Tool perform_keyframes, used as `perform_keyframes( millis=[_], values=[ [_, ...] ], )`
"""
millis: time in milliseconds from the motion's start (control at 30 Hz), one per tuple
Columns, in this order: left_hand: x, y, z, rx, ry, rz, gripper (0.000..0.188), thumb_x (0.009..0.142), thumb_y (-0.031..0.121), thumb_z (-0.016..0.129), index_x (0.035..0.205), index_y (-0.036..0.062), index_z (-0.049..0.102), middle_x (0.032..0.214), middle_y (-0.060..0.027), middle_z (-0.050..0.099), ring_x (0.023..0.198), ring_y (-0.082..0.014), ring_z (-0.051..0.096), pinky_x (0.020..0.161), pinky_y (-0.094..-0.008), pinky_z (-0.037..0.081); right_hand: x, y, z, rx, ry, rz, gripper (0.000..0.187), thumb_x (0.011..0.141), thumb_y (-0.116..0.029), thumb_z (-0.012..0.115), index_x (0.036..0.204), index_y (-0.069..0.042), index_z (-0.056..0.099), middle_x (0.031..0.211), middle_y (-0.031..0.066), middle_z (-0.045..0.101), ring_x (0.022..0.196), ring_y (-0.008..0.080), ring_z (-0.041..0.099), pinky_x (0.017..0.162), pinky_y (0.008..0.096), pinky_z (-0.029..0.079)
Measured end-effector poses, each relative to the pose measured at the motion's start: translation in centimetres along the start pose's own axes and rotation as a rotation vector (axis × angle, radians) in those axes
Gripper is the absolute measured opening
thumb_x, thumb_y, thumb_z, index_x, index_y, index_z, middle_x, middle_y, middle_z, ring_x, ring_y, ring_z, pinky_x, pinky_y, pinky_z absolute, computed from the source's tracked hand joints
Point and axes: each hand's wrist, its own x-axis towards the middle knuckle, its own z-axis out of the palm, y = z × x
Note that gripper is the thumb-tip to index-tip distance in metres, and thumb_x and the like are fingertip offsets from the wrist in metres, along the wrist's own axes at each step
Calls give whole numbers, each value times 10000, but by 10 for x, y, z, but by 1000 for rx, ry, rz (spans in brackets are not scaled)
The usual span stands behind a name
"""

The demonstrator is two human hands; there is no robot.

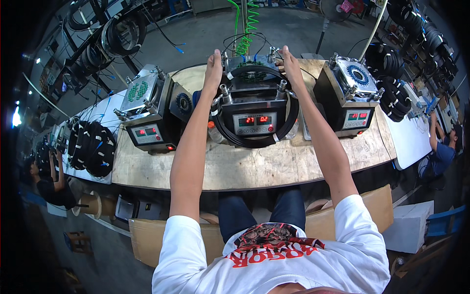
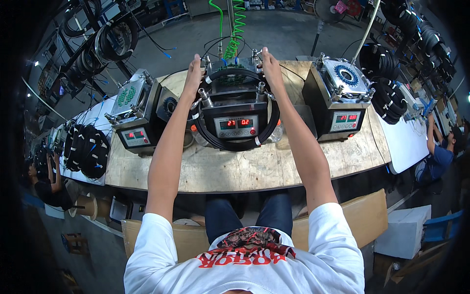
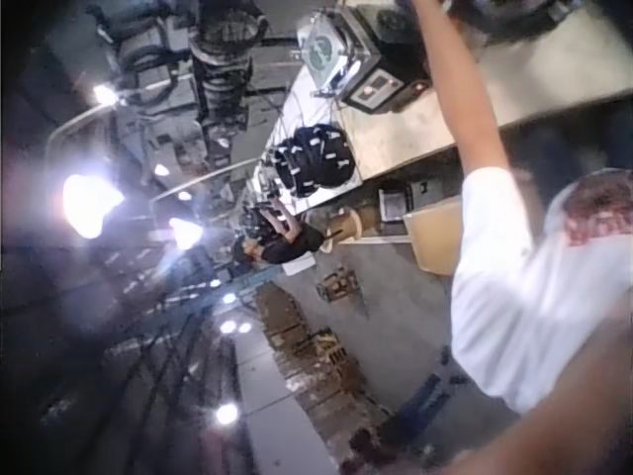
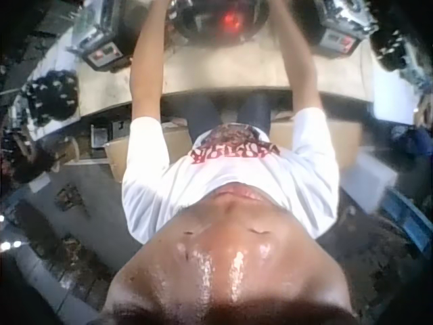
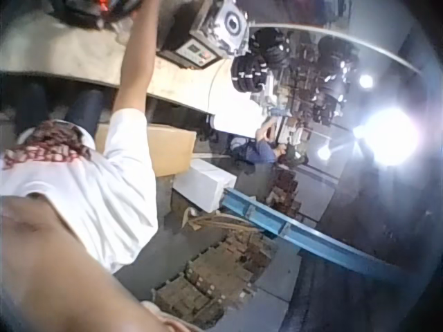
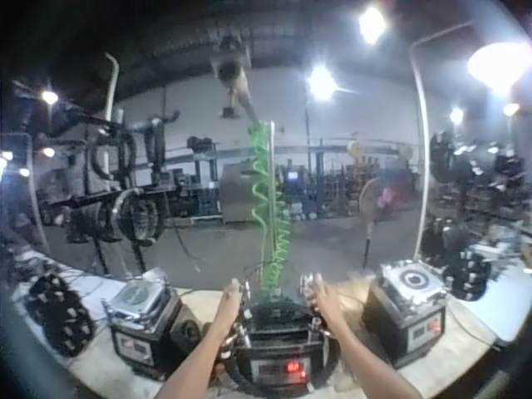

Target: The person places a cable coil onto a machine, inserts fiber optic connectors into a plate, and secures them with clamps. After the process, they remove the connectors, lift the plate to clean the machine surface with a cloth and air nozzle, and then replace the plate.

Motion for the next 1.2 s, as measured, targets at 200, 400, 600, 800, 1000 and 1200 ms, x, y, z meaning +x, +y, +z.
perform_keyframes(
  millis=[200,400,600,800,1000,1200],
  values=[
    [-8,11,4,35,-115,-17,889,966,731,340,1493,14,355,1330,-161,511,1102,-268,557,996,-386,419,1,0,-5,-113,39,-5,765,985,-684,388,1318,-39,631,780,82,619,684,132,543,686,290,443],
    [-5,8,1,82,-102,-101,970,945,757,350,1440,-76,393,1224,-170,565,1031,-242,567,948,-351,429,0,0,-3,-159,19,13,796,972,-696,405,1306,-11,635,856,105,654,722,147,574,726,313,467],
    [0,2,0,179,-22,-108,922,925,783,320,1350,-9,524,1308,-226,582,1244,-362,533,1079,-400,367,-3,-2,-2,-55,58,-37,788,975,-676,426,1236,36,637,788,82,595,727,156,544,675,310,440],
    [-5,4,5,33,-53,-12,850,938,751,404,1362,20,497,1054,-98,563,934,-190,541,879,-328,429,-5,-4,-6,-77,43,6,784,974,-684,416,1280,7,626,789,78,609,691,135,524,666,284,424],
    [-8,9,3,81,-19,-83,934,924,783,371,1368,-31,488,1144,-153,589,1025,-229,582,911,-324,435,0,-1,-7,-164,7,11,792,976,-693,397,1274,-4,650,822,88,626,722,144,553,695,301,442],
    [-5,10,-3,124,-52,-106,1016,914,802,354,1393,-86,464,1210,-183,587,1040,-256,587,950,-353,436,-3,-4,1,-69,12,-26,793,980,-700,376,1295,-18,631,863,91,639,750,149,574,718,305,459]
  ],
)
